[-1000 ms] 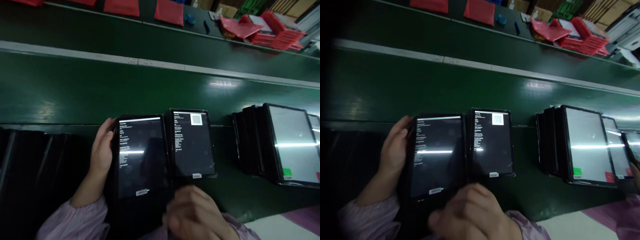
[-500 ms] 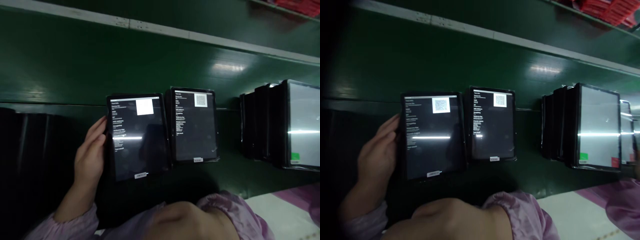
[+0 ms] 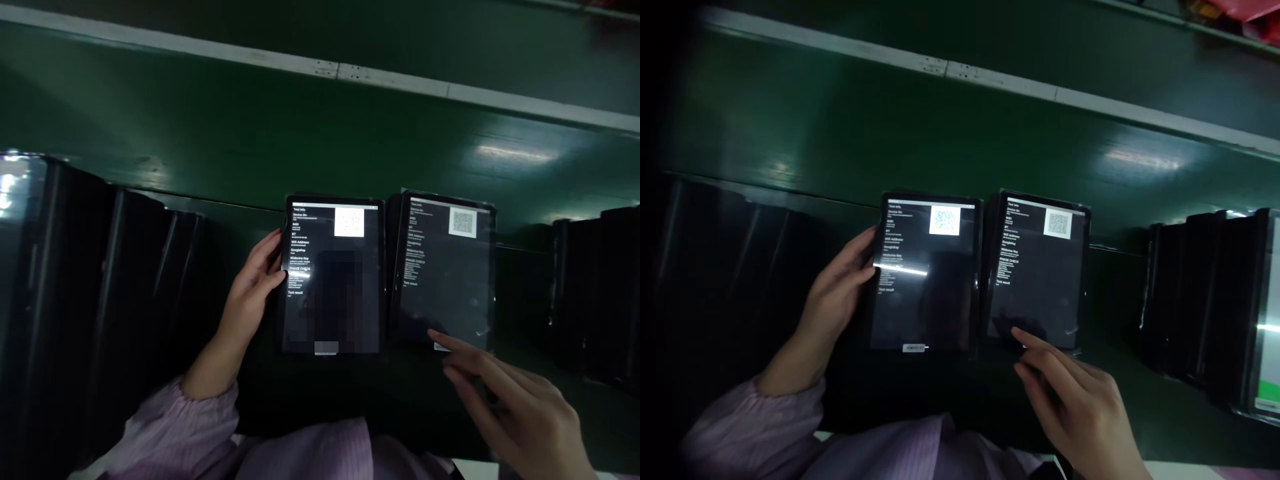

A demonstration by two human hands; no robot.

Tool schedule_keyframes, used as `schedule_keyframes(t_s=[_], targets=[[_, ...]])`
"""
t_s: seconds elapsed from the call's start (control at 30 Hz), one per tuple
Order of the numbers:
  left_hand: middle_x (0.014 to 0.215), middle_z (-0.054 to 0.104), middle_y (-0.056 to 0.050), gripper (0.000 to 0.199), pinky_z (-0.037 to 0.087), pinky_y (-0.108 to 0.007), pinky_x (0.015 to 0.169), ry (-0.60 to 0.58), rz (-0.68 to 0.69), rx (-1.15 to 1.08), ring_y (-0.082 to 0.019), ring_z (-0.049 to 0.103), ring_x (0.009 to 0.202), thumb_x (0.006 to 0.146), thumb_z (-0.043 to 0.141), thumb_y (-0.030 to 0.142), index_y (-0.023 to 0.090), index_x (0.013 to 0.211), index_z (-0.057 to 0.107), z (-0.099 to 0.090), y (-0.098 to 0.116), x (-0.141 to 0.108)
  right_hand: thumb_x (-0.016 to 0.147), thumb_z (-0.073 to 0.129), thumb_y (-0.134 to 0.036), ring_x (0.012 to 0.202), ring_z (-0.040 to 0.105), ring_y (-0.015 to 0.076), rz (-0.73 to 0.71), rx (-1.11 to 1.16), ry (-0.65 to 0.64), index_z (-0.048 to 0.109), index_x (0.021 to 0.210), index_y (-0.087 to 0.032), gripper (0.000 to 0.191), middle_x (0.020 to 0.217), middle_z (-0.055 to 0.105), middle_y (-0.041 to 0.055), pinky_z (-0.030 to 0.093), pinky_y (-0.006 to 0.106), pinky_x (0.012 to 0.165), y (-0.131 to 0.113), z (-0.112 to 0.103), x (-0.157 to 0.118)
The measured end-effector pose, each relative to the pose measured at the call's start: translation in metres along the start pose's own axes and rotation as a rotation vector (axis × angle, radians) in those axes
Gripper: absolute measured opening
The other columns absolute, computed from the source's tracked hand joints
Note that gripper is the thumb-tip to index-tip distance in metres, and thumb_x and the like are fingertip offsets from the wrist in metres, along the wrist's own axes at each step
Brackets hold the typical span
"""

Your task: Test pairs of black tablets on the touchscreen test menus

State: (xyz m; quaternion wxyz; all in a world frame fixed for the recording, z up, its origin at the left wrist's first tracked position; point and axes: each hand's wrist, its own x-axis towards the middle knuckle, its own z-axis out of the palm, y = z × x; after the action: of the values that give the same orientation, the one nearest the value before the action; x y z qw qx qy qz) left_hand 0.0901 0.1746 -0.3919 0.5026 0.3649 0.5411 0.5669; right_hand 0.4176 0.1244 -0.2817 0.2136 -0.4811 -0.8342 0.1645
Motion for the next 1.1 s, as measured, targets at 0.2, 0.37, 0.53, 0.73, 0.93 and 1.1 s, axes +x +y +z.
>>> schedule_keyframes(t_s=[0.2, 0.37, 0.53, 0.73, 0.93, 1.1], targets=[[0.153, 0.068, -0.003, 0.047, 0.031, -0.053, 0.134, -0.03, -0.045, -0.039, -0.033, 0.048, 0.156, 0.083, 0.086, 0.03, 0.034, 0.13, 0.08, 0.001, 0.004, 0.0, 0.108, 0.059, -0.016, 0.073, 0.083, 0.0149, 0.006, 0.01, -0.047, 0.07, 0.103, -0.023, 0.014, 0.112, 0.085, 0.004, 0.068, 0.017, 0.071, 0.011, -0.003, -0.015], [0.153, 0.069, -0.002, 0.046, 0.035, -0.053, 0.133, -0.03, -0.054, -0.043, -0.034, 0.048, 0.156, 0.083, 0.087, 0.036, 0.035, 0.129, 0.081, -0.006, 0.002, -0.001, 0.105, 0.058, -0.01, 0.075, 0.084, 0.0163, 0.004, 0.041, -0.035, 0.07, 0.099, -0.022, 0.018, 0.109, 0.086, 0.0065, 0.068, 0.017, 0.072, 0.008, -0.005, -0.017], [0.172, 0.047, 0.001, 0.074, 0.042, -0.054, 0.129, -0.117, -0.091, 0.152, -0.037, 0.035, 0.163, 0.086, 0.086, 0.042, 0.044, 0.155, 0.059, -0.018, -0.003, -0.028, 0.105, 0.057, -0.011, 0.071, 0.083, 0.0167, 0.051, 0.067, -0.078, 0.068, 0.091, -0.02, 0.02, 0.111, 0.085, 0.0112, 0.068, 0.019, 0.065, 0.006, -0.009, -0.022], [0.183, 0.019, -0.001, 0.099, 0.035, -0.068, 0.127, -0.266, -0.113, 0.639, -0.043, 0.029, 0.164, 0.092, 0.076, 0.055, 0.054, 0.171, 0.017, -0.03, 0.008, -0.08, 0.109, 0.056, -0.017, 0.042, 0.066, 0.0093, 0.123, 0.0, -0.057, 0.067, 0.095, -0.021, 0.018, 0.12, 0.083, 0.0103, 0.062, 0.021, 0.05, 0.015, -0.004, -0.025], [0.179, 0.021, -0.012, 0.1, 0.03, -0.079, 0.124, -0.284, 0.039, 0.898, -0.048, 0.025, 0.164, 0.096, 0.068, 0.055, 0.048, 0.173, 0.005, -0.015, 0.009, -0.094, 0.113, 0.054, -0.024, 0.034, 0.049, 0.0038, 0.108, -0.117, 0.058, 0.062, 0.096, -0.023, 0.019, 0.126, 0.081, 0.0093, 0.049, 0.021, 0.039, 0.015, -0.001, -0.018], [0.173, 0.031, -0.015, 0.1, 0.023, -0.07, 0.131, -0.083, 0.103, 0.81, -0.047, 0.028, 0.163, 0.089, 0.076, 0.056, 0.038, 0.172, 0.025, -0.002, 0.0, -0.07, 0.114, 0.052, -0.024, 0.035, 0.045, 0.0034, 0.092, -0.149, 0.084, 0.061, 0.096, -0.022, 0.02, 0.126, 0.082, 0.0089, 0.047, 0.021, 0.039, 0.013, -0.003, -0.012]])
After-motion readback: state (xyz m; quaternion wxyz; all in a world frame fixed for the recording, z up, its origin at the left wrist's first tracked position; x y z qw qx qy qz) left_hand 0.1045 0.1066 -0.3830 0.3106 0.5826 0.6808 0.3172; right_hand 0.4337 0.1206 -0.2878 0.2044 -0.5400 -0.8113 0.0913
